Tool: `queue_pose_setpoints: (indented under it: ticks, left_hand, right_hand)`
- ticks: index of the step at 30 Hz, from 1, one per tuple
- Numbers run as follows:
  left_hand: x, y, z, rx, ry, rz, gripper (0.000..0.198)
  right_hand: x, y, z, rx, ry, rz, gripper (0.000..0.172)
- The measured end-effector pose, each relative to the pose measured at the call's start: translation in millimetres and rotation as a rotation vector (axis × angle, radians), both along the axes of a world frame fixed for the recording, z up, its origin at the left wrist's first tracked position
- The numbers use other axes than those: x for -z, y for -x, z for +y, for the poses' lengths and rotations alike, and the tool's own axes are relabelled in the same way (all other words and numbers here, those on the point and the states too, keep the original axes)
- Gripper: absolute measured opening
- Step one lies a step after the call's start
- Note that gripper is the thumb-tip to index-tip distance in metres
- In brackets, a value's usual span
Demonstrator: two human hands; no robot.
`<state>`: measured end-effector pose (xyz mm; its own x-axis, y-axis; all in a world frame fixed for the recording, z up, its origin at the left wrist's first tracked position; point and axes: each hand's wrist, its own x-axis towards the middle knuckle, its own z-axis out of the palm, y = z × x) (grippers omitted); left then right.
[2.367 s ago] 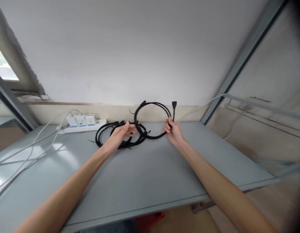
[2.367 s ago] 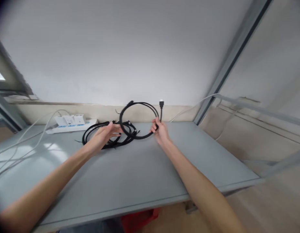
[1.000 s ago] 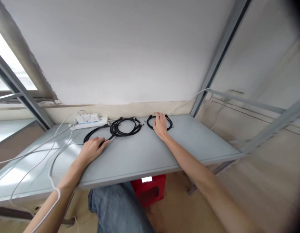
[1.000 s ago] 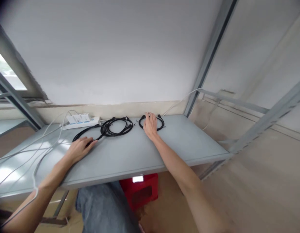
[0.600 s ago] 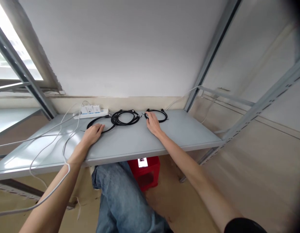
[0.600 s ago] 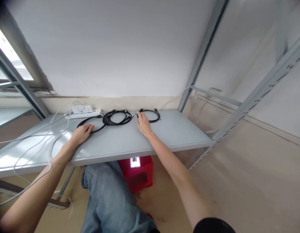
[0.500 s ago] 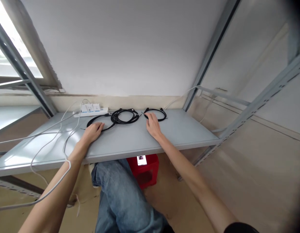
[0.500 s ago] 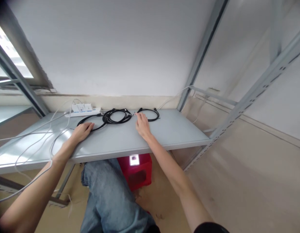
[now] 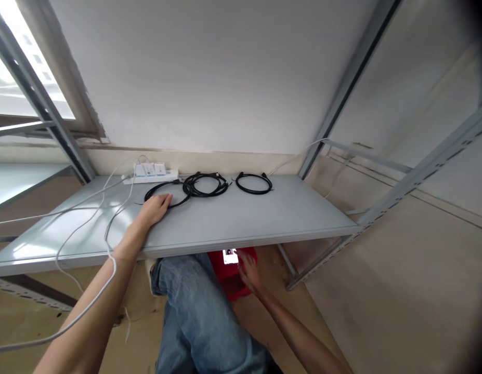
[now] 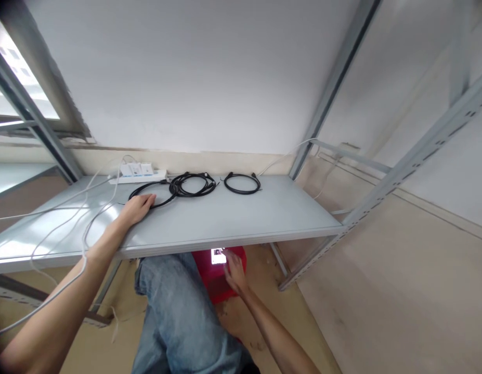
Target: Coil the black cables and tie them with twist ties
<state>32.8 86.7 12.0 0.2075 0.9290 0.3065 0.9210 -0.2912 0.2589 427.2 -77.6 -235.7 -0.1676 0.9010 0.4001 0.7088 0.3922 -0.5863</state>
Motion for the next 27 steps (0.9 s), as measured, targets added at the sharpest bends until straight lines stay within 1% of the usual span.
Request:
queue_pose_setpoints:
  ticks: [2,5,8,10,12,16,17,20,21,25,27]
  left_hand:
    - [-0.1,0,0,0.006,-0.004,-0.021,0.055]
    - [-0.6,0,0,0.009,-0.002,-0.053,0.055]
    - [-1.0,0,0,0.009,0.008,-0.077,0.055]
    - [-1.0,0,0,0.003,0.016,-0.087,0.054]
    - [-0.8,0,0,-0.007,0.022,-0.089,0.054]
    - [-0.5,0,1,-0.015,0.029,-0.093,0.055]
    - [-0.4,0,1,-0.014,0.030,-0.096,0.056]
    - [-0.3,0,1,-0.011,0.028,-0.100,0.056]
    - [-0.2,0,1,-0.009,0.027,-0.100,0.056]
    - [0.3,0,1,-0.015,0.022,-0.107,0.054]
    - [0.5,-1,1,-0.021,0.019,-0.111,0.053]
  right_hand:
    - [15.0,-11,10,0.013,0.039,0.011,0.060]
    - [35.7,-20,16,0.042,0.068,0.031,0.058]
    - [49.6,-21,18,0.083,0.075,0.074,0.059]
    - [53.1,-19,22,0.066,0.092,0.077,0.060]
    - [52.8,-17,28,0.057,0.118,0.062,0.060]
    - [49.7,-12,37,0.131,0.130,0.047,0.056]
    - [49.8,-11,39,0.117,0.122,0.037,0.056]
    - [52.9,-11,43,0.010,0.099,-0.009,0.060]
    - [54.6,-11,44,0.005,0.094,-0.016,0.063]
    - [61.5,-12,52,0.096,0.090,-0.002,0.065]
    - [63.9,-12,55,0.069,0.083,-0.014,0.065]
